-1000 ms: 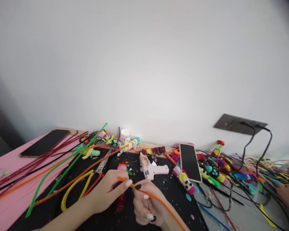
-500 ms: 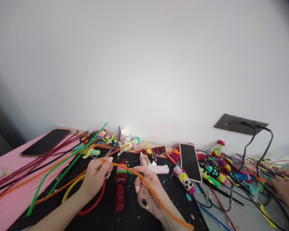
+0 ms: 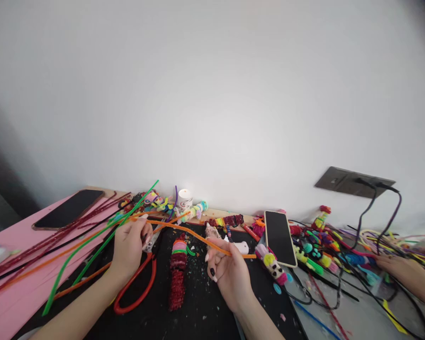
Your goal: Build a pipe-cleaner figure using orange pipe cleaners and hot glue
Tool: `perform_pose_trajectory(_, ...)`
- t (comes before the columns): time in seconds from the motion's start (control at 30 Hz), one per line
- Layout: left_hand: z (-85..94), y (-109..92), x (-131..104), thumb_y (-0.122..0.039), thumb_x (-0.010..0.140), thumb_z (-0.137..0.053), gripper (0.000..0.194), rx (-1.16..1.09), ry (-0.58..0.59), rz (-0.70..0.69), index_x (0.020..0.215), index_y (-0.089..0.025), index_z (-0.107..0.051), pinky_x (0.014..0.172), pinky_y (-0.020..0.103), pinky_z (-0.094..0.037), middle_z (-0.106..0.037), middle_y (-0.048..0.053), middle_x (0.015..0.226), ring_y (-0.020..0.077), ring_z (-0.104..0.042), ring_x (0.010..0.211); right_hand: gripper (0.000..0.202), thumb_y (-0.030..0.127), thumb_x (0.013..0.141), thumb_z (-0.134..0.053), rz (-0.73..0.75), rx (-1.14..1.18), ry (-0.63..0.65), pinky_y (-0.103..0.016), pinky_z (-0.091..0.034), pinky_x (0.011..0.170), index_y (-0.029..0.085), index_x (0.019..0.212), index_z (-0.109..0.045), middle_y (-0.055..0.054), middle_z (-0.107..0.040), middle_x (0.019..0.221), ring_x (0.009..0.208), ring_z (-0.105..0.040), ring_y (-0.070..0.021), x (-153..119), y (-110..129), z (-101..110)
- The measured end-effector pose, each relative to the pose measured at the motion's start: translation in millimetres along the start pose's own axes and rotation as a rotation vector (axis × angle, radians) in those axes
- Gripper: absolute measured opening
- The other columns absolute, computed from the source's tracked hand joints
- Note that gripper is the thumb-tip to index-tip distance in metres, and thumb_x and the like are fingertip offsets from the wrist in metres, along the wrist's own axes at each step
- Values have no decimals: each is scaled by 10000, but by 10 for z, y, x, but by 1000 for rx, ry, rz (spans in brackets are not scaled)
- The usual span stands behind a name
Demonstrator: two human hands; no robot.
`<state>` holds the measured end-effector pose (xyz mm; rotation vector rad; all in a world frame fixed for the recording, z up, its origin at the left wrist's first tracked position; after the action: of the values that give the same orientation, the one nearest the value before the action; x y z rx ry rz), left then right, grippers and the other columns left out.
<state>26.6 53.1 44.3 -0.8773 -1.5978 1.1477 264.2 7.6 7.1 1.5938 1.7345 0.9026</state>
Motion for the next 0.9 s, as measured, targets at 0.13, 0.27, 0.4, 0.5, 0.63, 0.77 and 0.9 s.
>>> perform_pose_trajectory(0.13, 39, -87, 59, -301, 920, -371, 395, -65, -26, -40, 540, -222, -297, 420, 258, -262, -347, -54, 446, 106, -337, 418, 490, 536, 836, -556, 190, -402, -174, -213, -207, 391, 172, 508, -561, 28, -446, 415, 383, -335, -82, -58, 162, 157)
perform_pose_trajectory(0.27, -172, -110, -18, -344, 942, -344, 394, -28, 163, -41, 573, -208, -374, 414, 238, -281, -398, -46, 489, 100, -362, 429, 527, 528, 853, -538, 174, -437, -141, -237, -185, 400, 199, 449, -454, 40, -396, 400, 373, -308, -87, -73, 96, 97)
perform_pose_trajectory(0.4, -585, -113, -322, -377, 891, -462, 423, 117, 518, -73, 518, -176, -455, 432, 221, -295, -436, -42, 464, 91, -376, 425, 478, 497, 850, -558, 54, -281, -19, -233, -143, 393, 191, 490, -488, 45, -407, 418, 357, -291, -69, -56, -70, -32)
perform_pose_trajectory(0.5, -859, -179, -633, -365, 845, -539, 391, 295, 786, -204, 515, -166, -473, 510, 214, -312, -446, -46, 495, 92, -401, 488, 455, 518, 827, -582, -21, -197, 68, -220, -125, 378, 182, 528, -509, 44, -425, 440, 353, -317, -60, -82, -154, -144)
perform_pose_trajectory(0.63, -988, -257, -868, -379, 908, -425, 373, 441, 936, -359, 599, -178, -483, 554, 216, -332, -473, -33, 573, 113, -454, 556, 493, 593, 801, -572, -141, -258, 206, -208, -145, 359, 175, 543, -531, 33, -453, 437, 342, -358, -63, -166, -292, -322)
perform_pose_trajectory(0.77, -987, -346, -898, -317, 947, -345, 383, 456, 918, -460, 590, -186, -394, 541, 221, -302, -417, -44, 567, 103, -429, 530, 545, 605, 828, -522, -155, -435, 319, -206, -188, 361, 167, 505, -547, 24, -455, 405, 328, -344, -58, -227, -356, -451)
perform_pose_trajectory(0.9, -946, -379, -829, -239, 963, -295, 400, 443, 832, -448, 569, -190, -336, 544, 221, -308, -380, -50, 537, 98, -416, 508, 508, 584, 838, -506, -49, -492, 203, -214, -201, 381, 176, 538, -547, 34, -438, 420, 353, -353, -73, -167, -226, -338)
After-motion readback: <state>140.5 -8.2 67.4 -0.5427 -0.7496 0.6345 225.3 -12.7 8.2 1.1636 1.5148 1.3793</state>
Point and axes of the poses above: each hand's wrist, its own x-axis towards the middle knuckle, its own z-axis out of the back of the hand, y = z × x, the point moved 10 cm from there along x, towards the middle knuckle
